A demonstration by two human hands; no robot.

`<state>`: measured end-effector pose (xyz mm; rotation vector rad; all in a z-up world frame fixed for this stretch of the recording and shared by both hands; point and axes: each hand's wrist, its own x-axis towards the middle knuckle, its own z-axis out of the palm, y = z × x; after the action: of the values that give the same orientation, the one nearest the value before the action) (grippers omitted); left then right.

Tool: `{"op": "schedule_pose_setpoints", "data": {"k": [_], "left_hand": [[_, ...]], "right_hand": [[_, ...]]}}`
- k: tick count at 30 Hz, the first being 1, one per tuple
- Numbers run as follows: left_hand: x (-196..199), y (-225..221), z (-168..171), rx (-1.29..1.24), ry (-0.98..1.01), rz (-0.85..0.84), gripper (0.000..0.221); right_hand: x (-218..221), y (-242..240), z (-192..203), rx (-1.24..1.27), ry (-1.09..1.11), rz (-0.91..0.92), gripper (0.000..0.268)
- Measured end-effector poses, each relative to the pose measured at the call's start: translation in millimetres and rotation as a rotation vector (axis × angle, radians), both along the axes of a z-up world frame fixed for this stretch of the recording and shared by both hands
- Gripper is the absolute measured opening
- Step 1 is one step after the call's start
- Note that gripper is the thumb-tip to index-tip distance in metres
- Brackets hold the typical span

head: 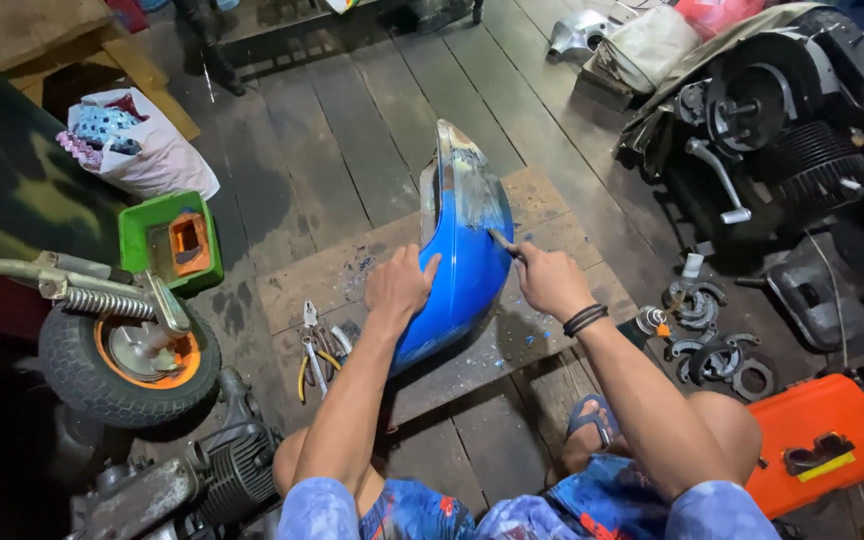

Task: Using a blowtorch to heat and a putty knife to scrape material from a motorcycle fuel tank.

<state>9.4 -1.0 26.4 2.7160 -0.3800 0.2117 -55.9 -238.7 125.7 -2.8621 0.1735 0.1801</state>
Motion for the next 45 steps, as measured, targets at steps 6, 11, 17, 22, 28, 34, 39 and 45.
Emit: {"op": "schedule_pose_setpoints", "data": {"k": [6, 11, 17, 22, 28, 34, 39, 45], "left_hand": [[-7.2, -5.9, -17.4, 0.008, -0.191, 0.001, 0.058], [1.8, -4.0, -24.0, 0.013, -0.165, -0.003, 0.058], [-0.9, -1.4, -13.8, 0.007, -0.106, -0.006, 0.063], [-3.0, -2.1, -9.3, -0.018, -0.086, -0.017, 0.061], [-5.8, -3.7, -4.0, -0.001, -0.076, 0.016, 0.063], [-12.2, -9.5, 8.2, 0.014, -0.003, 0.011, 0.059], [-5.7, -10.6, 4.3, -0.019, 0.143, 0.061, 0.058], [-5.4, -10.1, 20.4, 0.025, 0.186, 0.042, 0.055]], "right_hand": [[50.9, 1.3, 19.4, 0.038, -0.023, 0.007, 0.029], [82.7, -10.3, 8.3, 0.039, -0.053, 0.057, 0.031], [105.7, -7.9, 7.7, 0.021, -0.081, 0.104, 0.030], [148.7, -24.6, -27.9, 0.062, -0.075, 0.067, 0.033], [153.1, -14.8, -15.9, 0.061, -0.094, 0.086, 0.035], [67.0, -19.3, -2.4, 0.115, -0.119, 0.018, 0.036], [-4.2, -23.9, -21.8, 0.050, 0.000, -0.069, 0.036], [5.0, -19.1, -5.5, -0.069, -0.003, -0.022, 0.034]]}}
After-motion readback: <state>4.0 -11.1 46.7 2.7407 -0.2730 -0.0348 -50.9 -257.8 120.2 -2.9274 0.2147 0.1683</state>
